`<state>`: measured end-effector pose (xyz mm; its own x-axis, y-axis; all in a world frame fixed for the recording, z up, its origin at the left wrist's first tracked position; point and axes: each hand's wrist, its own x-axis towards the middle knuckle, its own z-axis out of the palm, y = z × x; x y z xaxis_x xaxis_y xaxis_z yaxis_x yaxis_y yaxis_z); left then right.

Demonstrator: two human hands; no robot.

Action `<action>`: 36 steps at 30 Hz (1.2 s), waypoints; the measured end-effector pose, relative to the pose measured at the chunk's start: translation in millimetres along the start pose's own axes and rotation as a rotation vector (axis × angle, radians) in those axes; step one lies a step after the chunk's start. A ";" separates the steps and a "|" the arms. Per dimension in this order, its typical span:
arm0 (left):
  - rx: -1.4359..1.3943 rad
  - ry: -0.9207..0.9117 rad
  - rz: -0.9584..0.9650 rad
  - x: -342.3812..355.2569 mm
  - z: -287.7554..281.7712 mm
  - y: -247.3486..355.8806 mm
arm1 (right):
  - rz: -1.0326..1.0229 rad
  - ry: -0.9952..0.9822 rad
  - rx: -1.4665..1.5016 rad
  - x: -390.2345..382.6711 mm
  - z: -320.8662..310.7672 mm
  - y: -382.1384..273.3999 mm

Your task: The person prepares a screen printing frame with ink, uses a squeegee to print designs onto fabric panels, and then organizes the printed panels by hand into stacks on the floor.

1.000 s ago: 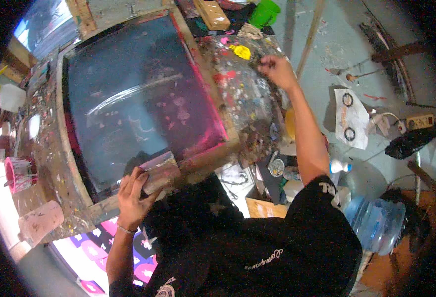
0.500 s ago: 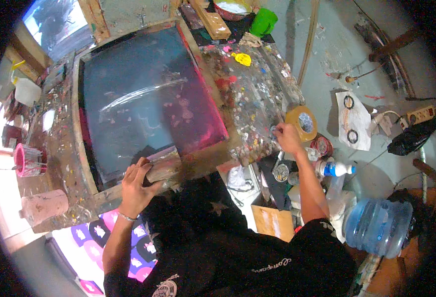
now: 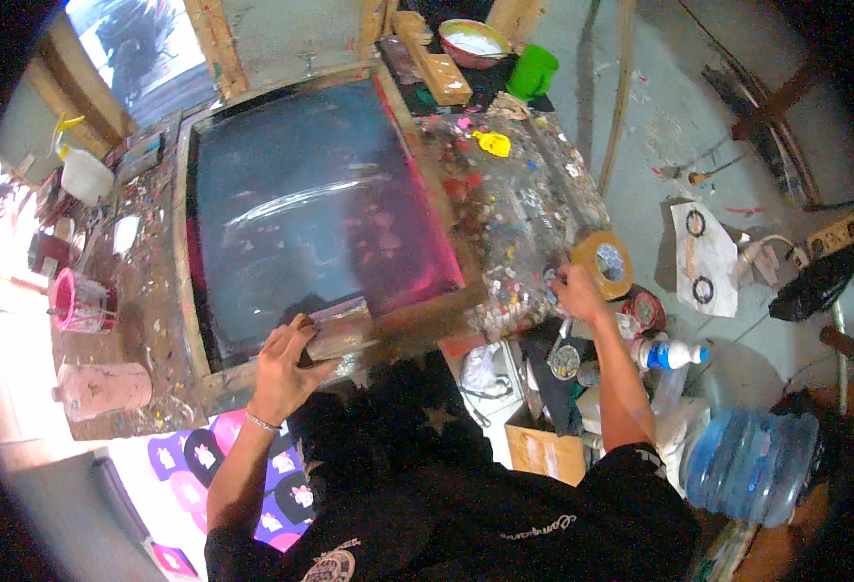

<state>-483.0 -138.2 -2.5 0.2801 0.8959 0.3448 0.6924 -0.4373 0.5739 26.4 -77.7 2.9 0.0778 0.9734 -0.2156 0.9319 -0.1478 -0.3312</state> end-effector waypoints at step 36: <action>0.037 -0.106 -0.044 97.3 -146.0 84.8 | -0.276 0.188 -0.361 22.6 60.6 -69.8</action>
<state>-494.1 -99.5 188.2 0.3163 0.9184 0.2376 0.7291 -0.3956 0.5586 -58.4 -56.0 -34.4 -0.1578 0.9874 0.0155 0.9874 0.1579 -0.0057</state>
